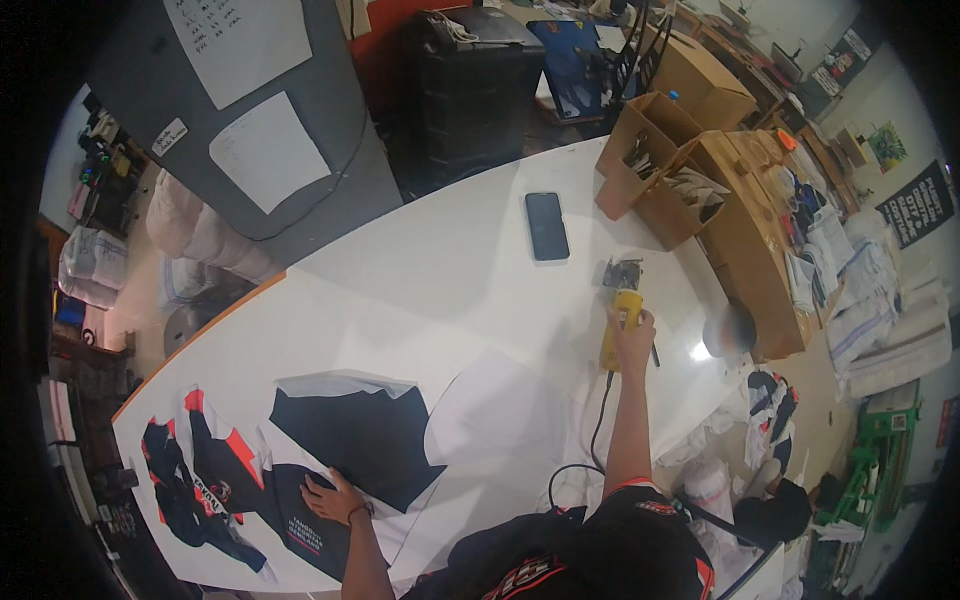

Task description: The person uses a yellow electric fabric cutter to cut black and red fabric pieces on a white table. They cut several pieces, flip them over, and continue cutting along the edges. The person then folds the cut fabric pieces and places them on the table.

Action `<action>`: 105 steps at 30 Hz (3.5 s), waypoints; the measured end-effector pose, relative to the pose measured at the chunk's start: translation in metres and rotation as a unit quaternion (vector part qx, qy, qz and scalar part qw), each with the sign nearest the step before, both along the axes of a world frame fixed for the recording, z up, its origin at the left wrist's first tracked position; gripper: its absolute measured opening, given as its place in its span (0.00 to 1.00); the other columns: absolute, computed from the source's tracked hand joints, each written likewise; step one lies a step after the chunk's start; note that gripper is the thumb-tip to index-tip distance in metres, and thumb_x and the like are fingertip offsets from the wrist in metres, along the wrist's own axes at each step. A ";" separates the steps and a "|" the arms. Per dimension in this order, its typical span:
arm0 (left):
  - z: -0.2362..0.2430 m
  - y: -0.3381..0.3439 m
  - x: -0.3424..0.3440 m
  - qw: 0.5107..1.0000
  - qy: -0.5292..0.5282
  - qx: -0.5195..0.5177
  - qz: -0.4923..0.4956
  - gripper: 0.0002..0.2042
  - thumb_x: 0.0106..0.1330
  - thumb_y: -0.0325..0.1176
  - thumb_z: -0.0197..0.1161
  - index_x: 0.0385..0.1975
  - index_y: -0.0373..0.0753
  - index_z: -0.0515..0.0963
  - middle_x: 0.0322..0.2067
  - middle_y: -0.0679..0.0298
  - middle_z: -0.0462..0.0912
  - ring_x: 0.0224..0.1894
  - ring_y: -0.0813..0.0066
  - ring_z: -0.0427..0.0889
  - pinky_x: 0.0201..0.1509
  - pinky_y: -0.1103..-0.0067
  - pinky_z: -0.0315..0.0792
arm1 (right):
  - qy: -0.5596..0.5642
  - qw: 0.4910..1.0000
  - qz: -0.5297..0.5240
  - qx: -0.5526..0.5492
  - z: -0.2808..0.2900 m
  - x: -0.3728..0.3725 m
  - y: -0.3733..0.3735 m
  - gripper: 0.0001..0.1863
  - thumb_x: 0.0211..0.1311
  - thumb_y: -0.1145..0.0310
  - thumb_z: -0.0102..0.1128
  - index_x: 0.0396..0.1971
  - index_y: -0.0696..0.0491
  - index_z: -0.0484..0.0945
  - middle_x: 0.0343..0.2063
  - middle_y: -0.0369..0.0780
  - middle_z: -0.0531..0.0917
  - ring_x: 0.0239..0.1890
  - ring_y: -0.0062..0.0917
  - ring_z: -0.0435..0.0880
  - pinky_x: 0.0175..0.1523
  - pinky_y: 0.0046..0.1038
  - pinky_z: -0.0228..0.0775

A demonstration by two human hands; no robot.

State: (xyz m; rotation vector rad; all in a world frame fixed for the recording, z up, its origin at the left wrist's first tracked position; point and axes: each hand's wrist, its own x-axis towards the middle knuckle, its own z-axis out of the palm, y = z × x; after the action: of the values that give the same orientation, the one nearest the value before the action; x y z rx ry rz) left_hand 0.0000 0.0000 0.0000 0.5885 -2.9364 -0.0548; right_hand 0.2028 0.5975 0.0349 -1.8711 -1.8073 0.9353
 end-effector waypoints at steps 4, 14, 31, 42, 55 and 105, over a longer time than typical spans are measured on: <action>0.013 -0.007 0.006 1.000 0.002 -0.005 0.003 0.33 0.70 0.60 0.57 0.69 0.46 0.66 0.71 0.53 0.61 0.74 0.54 0.58 0.75 0.58 0.53 | 0.065 0.997 -0.036 0.026 -0.028 0.007 -0.003 0.41 0.58 0.42 0.70 0.58 0.62 0.72 0.48 0.49 0.81 0.50 0.37 0.82 0.55 0.34 0.73; -0.008 -0.033 0.013 0.993 0.047 0.053 -0.095 0.34 0.74 0.58 0.52 0.73 0.42 0.61 0.73 0.47 0.56 0.76 0.50 0.53 0.77 0.57 0.48 | 0.087 0.995 0.036 -0.011 -0.010 0.002 0.018 0.29 0.60 0.46 0.68 0.42 0.62 0.83 0.34 0.47 0.86 0.39 0.35 0.86 0.46 0.34 0.76; 0.048 0.168 0.093 0.695 -0.092 0.263 -0.662 0.34 0.67 0.52 0.61 0.70 0.42 0.66 0.74 0.47 0.57 0.76 0.43 0.52 0.78 0.54 0.48 | 0.321 0.906 0.072 -0.267 0.028 0.085 -0.089 0.24 0.71 0.50 0.59 0.44 0.60 0.75 0.27 0.43 0.83 0.23 0.32 0.85 0.28 0.32 0.79; 0.041 0.099 0.117 0.515 -0.295 0.531 -0.605 0.12 0.70 0.36 0.59 0.47 0.37 0.77 0.44 0.58 0.82 0.52 0.59 0.79 0.60 0.63 0.69 | 0.354 0.895 0.078 -0.260 0.011 0.115 -0.110 0.22 0.69 0.53 0.61 0.44 0.59 0.76 0.27 0.41 0.83 0.24 0.30 0.84 0.28 0.30 0.78; 0.077 -0.386 0.239 0.703 -0.651 0.284 0.019 0.22 0.69 0.49 0.63 0.49 0.35 0.81 0.35 0.58 0.85 0.33 0.67 0.84 0.36 0.70 0.78 | 0.310 0.909 0.103 -0.259 -0.006 0.109 -0.105 0.22 0.67 0.48 0.65 0.42 0.53 0.76 0.27 0.37 0.80 0.24 0.27 0.83 0.31 0.30 0.77; 0.045 0.006 -0.066 0.822 -0.005 0.214 -0.527 0.34 0.65 0.60 0.62 0.62 0.38 0.74 0.64 0.43 0.72 0.67 0.42 0.69 0.70 0.56 0.63 | 0.396 0.883 0.059 -0.243 -0.032 0.114 -0.103 0.23 0.69 0.48 0.58 0.46 0.56 0.76 0.28 0.40 0.81 0.25 0.30 0.82 0.30 0.29 0.77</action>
State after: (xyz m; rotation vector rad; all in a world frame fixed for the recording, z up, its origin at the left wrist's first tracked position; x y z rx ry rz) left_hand -0.0656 0.0065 0.0455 -1.0611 -2.8318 -0.8212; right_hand 0.3172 0.4949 0.0032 -1.2691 -1.2366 1.9840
